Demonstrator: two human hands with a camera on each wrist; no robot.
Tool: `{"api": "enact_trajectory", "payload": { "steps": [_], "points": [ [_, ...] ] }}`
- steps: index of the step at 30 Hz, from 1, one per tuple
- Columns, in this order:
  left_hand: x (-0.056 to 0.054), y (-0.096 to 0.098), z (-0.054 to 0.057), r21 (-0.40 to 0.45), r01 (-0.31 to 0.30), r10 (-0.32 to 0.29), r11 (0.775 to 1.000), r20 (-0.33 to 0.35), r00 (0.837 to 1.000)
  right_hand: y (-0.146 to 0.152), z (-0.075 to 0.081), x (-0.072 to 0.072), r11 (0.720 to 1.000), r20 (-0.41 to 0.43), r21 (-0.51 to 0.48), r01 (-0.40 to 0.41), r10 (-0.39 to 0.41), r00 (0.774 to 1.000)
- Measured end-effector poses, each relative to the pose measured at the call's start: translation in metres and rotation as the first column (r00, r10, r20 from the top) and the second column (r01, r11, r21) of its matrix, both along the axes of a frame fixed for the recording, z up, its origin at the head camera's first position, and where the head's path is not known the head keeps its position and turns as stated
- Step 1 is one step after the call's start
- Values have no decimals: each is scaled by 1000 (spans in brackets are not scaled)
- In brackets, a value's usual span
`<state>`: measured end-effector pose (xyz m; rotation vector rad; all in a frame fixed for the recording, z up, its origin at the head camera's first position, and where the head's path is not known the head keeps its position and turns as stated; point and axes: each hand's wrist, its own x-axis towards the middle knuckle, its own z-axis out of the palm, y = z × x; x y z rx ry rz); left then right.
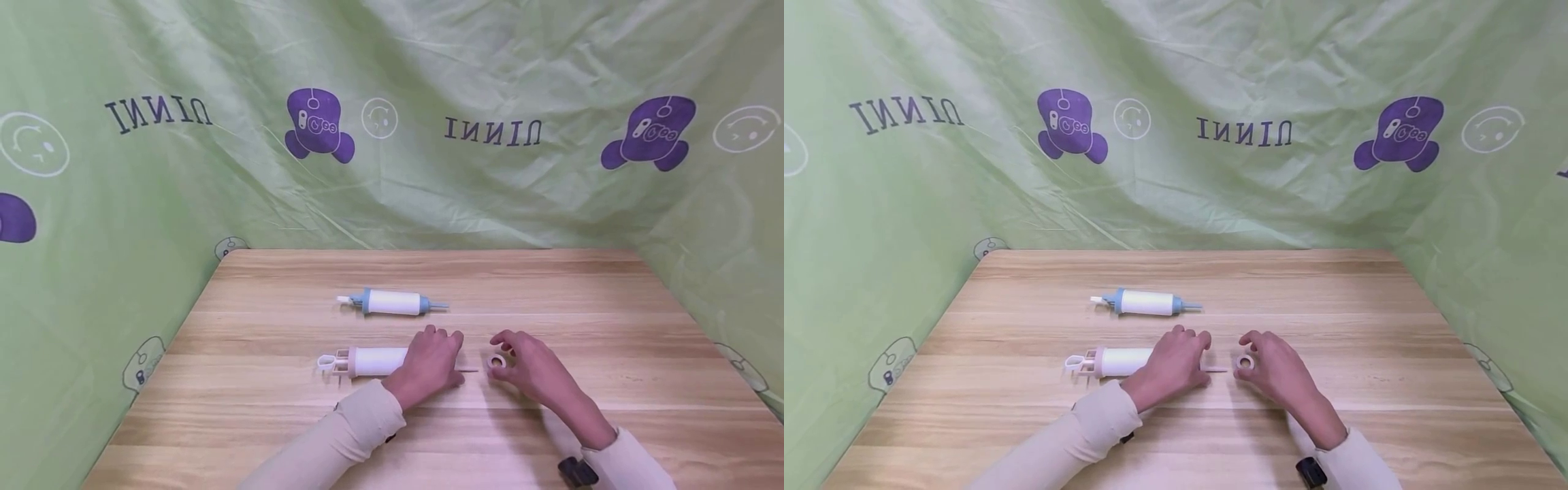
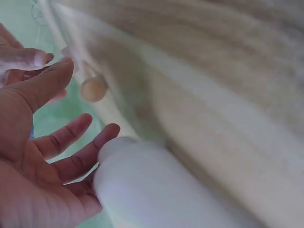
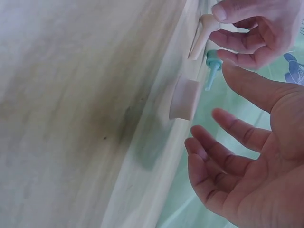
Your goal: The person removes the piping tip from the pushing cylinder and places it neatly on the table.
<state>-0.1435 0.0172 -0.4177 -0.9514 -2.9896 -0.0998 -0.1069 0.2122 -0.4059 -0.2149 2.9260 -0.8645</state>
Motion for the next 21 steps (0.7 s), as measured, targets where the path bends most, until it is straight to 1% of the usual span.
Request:
{"api": "enact_trajectory", "payload": {
  "steps": [2, 5, 11, 14, 17, 21],
  "points": [
    [1, -1, 5, -10, -12, 12, 1000, 10, 1000, -1, 1, -1, 1000, -1, 2, 0, 0, 1000],
    [2, -4, 15, 4, -19, 19, 1000, 10, 1000, -2, 2, -3, 1000, -14, 7, 2, -2, 1000],
    [5, -17, 30, 61, 2, 2, 998, -63, 998, -7, 3, -8, 1000, -44, 5, 7, -7, 999],
    [4, -26, 36, 86, 10, -3, 996, -83, 997, -9, 3, -11, 1000, -56, -7, 8, -8, 998],
    [2, -36, 42, 125, -4, 11, 992, -56, 998, -12, 4, -14, 1000, -75, -22, 8, -9, 997],
    [-4, -52, 47, 182, -51, 51, 982, 6, 999, -16, 5, -19, 999, -96, -42, 0, -4, 995]
  ]
}}
